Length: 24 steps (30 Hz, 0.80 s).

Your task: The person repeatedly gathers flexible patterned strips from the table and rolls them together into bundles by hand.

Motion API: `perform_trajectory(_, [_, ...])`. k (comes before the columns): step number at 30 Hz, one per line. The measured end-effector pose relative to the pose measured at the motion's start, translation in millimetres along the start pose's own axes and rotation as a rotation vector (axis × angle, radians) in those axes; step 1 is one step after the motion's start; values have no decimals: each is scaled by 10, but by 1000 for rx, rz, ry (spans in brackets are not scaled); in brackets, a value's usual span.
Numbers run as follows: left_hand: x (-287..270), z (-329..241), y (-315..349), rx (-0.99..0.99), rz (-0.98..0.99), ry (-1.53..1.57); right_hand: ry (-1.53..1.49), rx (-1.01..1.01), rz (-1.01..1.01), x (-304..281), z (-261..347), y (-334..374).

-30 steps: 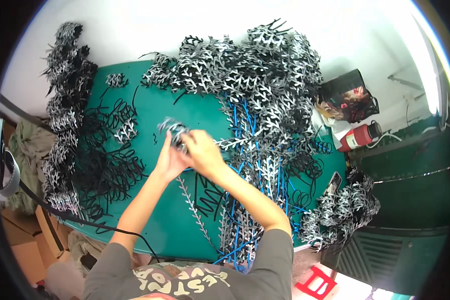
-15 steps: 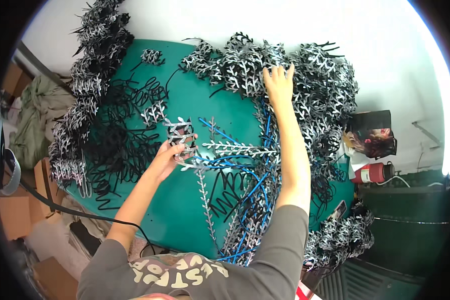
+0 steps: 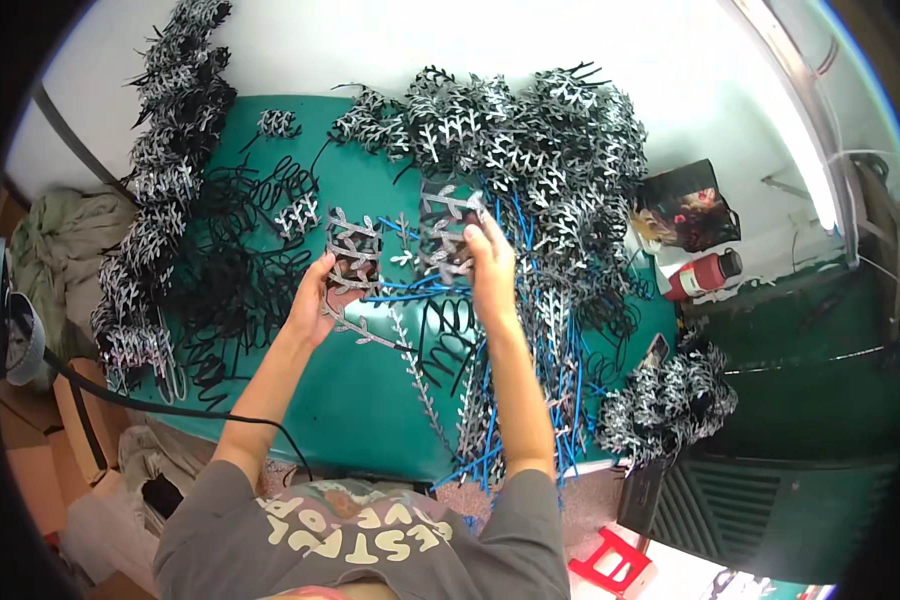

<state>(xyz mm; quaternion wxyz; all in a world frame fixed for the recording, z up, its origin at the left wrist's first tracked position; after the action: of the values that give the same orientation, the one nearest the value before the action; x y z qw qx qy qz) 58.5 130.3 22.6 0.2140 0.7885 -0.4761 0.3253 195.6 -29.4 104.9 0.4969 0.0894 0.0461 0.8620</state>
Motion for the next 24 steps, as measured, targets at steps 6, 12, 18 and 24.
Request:
perform_trajectory(6, [261,-659,516,58,371,56,-83,190,91,470,-269,631])
perform_trajectory(12, [-93,-750,956,-132,306,-14,-169,372,542,994,-335,1133])
perform_trajectory(18, [17,-854,1345,-302,177,909,70,-315,413,1322,18,1495])
perform_trajectory(24, [-145,-967,1540,-193,164,521,90,-330,56,1566,33,1641])
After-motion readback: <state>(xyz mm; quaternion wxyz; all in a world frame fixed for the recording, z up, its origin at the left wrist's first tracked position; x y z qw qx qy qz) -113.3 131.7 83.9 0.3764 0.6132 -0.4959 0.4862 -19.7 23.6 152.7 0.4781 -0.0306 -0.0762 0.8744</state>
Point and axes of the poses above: each hand's wrist, its own y-axis away from the middle knuckle, its own x-axis out of the palm, z = x × y, the point moved 8 cm from there along -y, towards the middle knuckle, and after that the axes turned 11 degrees about x, right-handed, at the moved point
